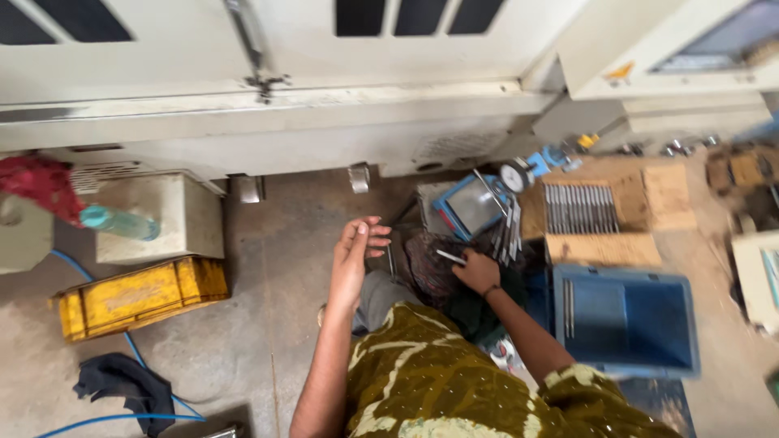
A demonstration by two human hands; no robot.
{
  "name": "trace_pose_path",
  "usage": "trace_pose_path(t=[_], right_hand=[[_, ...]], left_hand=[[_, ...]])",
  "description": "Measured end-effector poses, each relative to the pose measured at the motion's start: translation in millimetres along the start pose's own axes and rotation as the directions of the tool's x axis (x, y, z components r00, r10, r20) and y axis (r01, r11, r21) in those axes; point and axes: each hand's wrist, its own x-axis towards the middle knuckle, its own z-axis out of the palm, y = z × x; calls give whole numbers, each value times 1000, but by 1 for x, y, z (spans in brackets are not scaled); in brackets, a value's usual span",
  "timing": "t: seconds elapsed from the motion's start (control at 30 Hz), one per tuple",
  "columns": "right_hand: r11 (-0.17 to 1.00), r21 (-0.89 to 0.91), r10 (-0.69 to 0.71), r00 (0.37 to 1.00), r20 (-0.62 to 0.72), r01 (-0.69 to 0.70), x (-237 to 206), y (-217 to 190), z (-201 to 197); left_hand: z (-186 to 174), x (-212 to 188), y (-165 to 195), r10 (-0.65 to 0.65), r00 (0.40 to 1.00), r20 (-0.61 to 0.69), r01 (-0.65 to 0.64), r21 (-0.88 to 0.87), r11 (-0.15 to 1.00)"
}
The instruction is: The person measures cylindrical metal rods using a dial indicator, then opens a CNC lathe door to insert a rod into the chuck. The person closes the door and continues measuring additional rods.
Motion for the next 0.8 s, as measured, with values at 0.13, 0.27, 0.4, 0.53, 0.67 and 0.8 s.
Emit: trace_pose_path(t=[0.13, 0.27, 0.4, 0.53, 0.67, 0.8], right_hand=[[996, 56, 69, 998, 11, -70, 4, -6, 7], [995, 69, 69, 998, 7, -70, 8, -16, 14], [997, -60, 42, 997, 59, -38, 11, -21, 16], [996, 63, 59, 996, 62, -63, 12, -19, 11], [955, 288, 80, 996, -34, -67, 16, -11, 4], [791, 598, 118, 992, 53, -126, 26, 5, -2]], left_hand=[[-5, 10, -2, 30, 999, -21, -30, -21, 999], [-3, 20, -4, 36, 999, -21, -37, -35, 999], [1, 24, -4, 27, 1000, 1, -27, -28, 999], [2, 27, -2, -3, 1000, 9, 3, -18, 1000], [3, 39, -11, -60, 998, 32, 61, -26, 998], [13, 57, -44, -134, 986, 95, 139, -48, 989]])
